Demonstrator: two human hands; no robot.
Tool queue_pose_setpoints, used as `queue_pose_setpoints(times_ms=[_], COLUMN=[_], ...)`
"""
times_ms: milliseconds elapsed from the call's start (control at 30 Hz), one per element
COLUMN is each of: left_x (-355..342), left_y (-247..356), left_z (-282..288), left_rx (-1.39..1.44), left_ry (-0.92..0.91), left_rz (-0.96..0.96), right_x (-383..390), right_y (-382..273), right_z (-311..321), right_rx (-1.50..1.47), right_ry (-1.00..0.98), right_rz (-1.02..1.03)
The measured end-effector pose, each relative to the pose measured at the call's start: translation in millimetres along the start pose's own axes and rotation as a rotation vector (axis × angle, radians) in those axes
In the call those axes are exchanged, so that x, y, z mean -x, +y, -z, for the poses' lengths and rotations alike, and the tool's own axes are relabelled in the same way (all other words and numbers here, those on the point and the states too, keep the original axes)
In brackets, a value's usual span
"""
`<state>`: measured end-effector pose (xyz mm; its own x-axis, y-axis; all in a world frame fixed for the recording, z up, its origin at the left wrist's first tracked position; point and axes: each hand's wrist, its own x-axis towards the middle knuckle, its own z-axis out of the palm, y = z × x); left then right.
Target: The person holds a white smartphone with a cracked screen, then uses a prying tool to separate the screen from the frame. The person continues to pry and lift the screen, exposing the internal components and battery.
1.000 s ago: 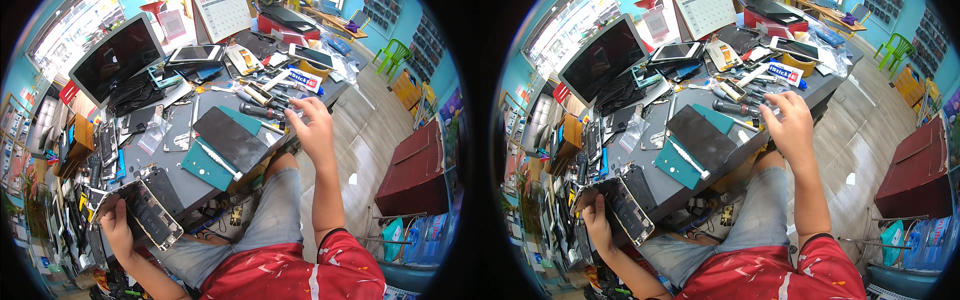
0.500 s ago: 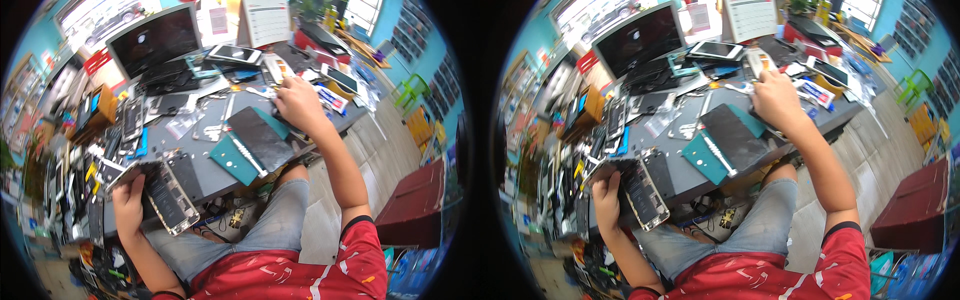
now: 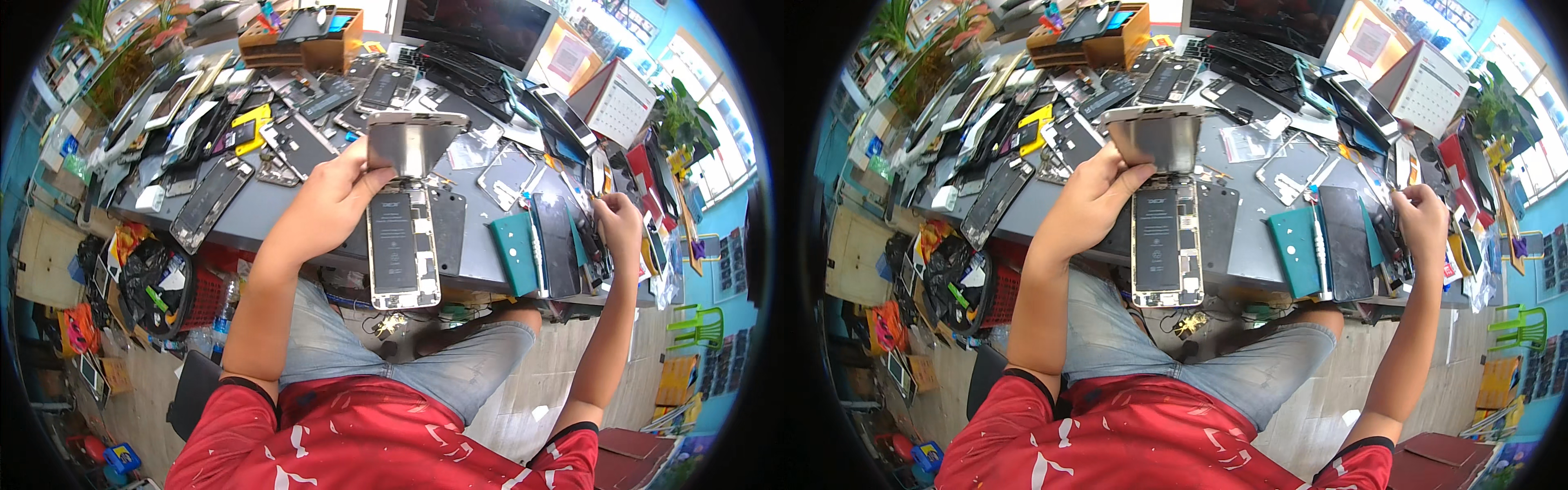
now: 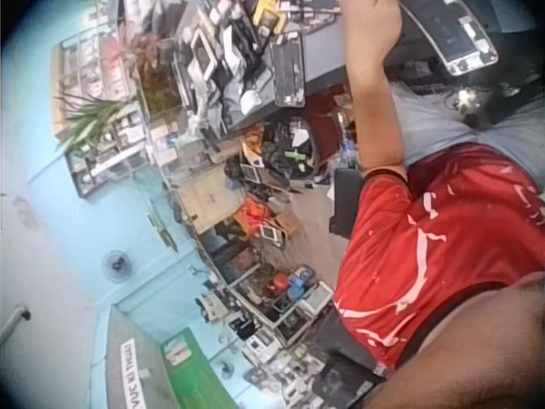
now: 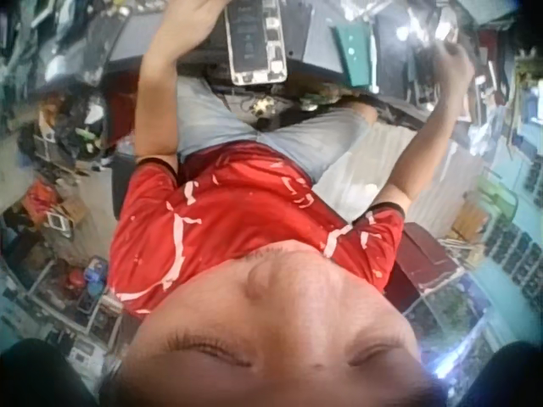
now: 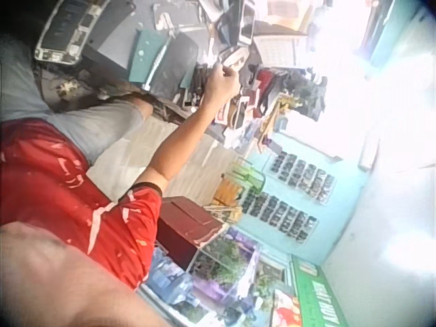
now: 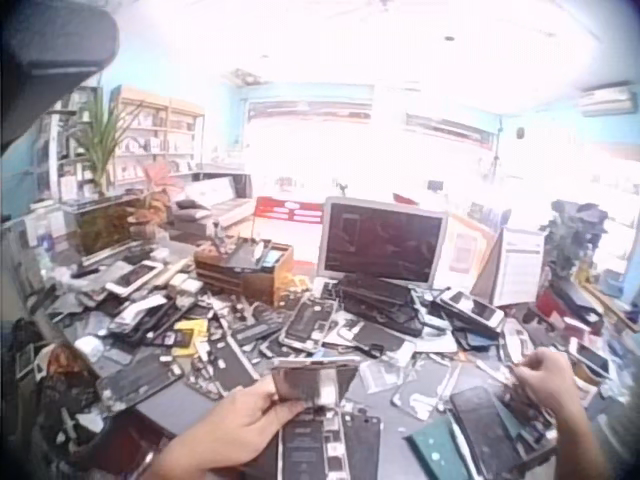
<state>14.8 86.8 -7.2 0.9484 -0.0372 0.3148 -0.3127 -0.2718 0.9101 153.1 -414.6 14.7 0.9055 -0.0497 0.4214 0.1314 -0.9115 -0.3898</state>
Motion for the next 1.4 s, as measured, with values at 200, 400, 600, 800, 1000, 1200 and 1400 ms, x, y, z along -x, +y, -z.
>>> queue_pose_setpoints(times_ms=[200,400,600,800,1000,1200,1400], left_x=[1.2,0.8,2.1,1.0,0.3,0.3,0.4], left_y=[2.6,-16.1,-9.8,-16.2,-12.9,-13.0,-14.3], left_z=[-2.6,0.7,1.5,-2.6,-3.4,-3.3,-3.7], left_rx=[-0.027,-0.137,-0.125,-0.127,-0.115,-0.131,-0.137], left_ry=[0.027,0.025,0.021,0.058,0.063,0.064,0.075], left_rz=[-0.013,-0.118,-0.128,-0.196,-0.183,-0.169,-0.176], right_x=[-2.4,29.3,70.6,85.2,82.2,83.6,83.3], right_y=[-5.3,-123.1,-217.0,-249.1,-255.1,-262.9,-266.2], right_z=[6.8,47.3,46.5,-1.0,-27.8,-35.2,-32.8], right_rx=[-0.52,-0.476,-0.498,-0.708,-0.628,-0.592,-0.575], right_ry=[0.168,0.109,-0.19,-0.366,-0.392,-0.374,-0.377], right_rz=[0.072,0.255,0.364,0.36,0.5,0.523,0.538])
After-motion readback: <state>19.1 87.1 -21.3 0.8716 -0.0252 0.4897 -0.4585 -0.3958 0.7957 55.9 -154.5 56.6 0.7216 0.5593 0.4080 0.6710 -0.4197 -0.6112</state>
